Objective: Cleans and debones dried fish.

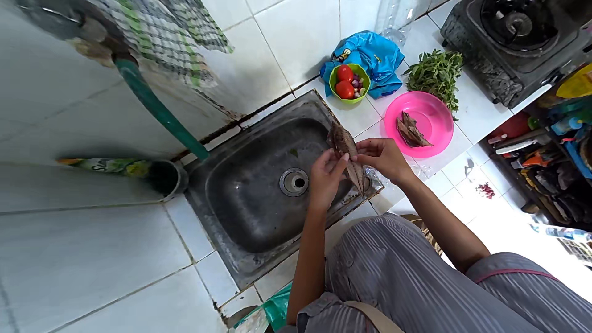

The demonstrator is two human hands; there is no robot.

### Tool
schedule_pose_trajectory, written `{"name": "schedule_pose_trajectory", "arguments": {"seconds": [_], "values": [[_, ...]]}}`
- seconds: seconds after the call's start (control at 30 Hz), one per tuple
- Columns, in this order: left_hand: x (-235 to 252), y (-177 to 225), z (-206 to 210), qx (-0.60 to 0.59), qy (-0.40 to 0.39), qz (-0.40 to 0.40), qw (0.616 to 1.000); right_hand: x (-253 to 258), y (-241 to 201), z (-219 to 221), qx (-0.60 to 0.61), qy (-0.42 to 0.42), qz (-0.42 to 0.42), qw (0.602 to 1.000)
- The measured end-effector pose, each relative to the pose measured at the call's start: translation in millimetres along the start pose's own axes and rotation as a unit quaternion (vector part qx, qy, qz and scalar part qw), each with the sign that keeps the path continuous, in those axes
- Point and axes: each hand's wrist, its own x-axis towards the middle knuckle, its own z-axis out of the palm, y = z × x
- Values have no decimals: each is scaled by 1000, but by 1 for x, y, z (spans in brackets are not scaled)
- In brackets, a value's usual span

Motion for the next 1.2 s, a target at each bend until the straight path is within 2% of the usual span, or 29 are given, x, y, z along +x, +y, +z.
{"name": "schedule_pose_trajectory", "arguments": {"seconds": [0.07,0.33,0.73,0.87,0.97,1.07,1.2], "values": [[0,0,0,10,10,20,1000,-3,-3,-1,22,-1,6,1000],[-5,11,-2,1,-8,19,1000,-9,-10,-8,106,-25,57,992],[-12,19,-6,-64,-39,10,997,-10,-7,-14,178,-68,47,980],[-13,21,-5,-41,-24,32,998,-12,-10,-12,144,-54,33,988],[-11,22,-5,-28,17,63,997,-15,-13,-14,99,-80,12,992],[-9,21,-6,1,28,81,996,-13,-15,-13,56,-92,-30,994],[-10,21,-6,17,24,102,994,-6,-20,-9,16,-67,-83,994]]}}
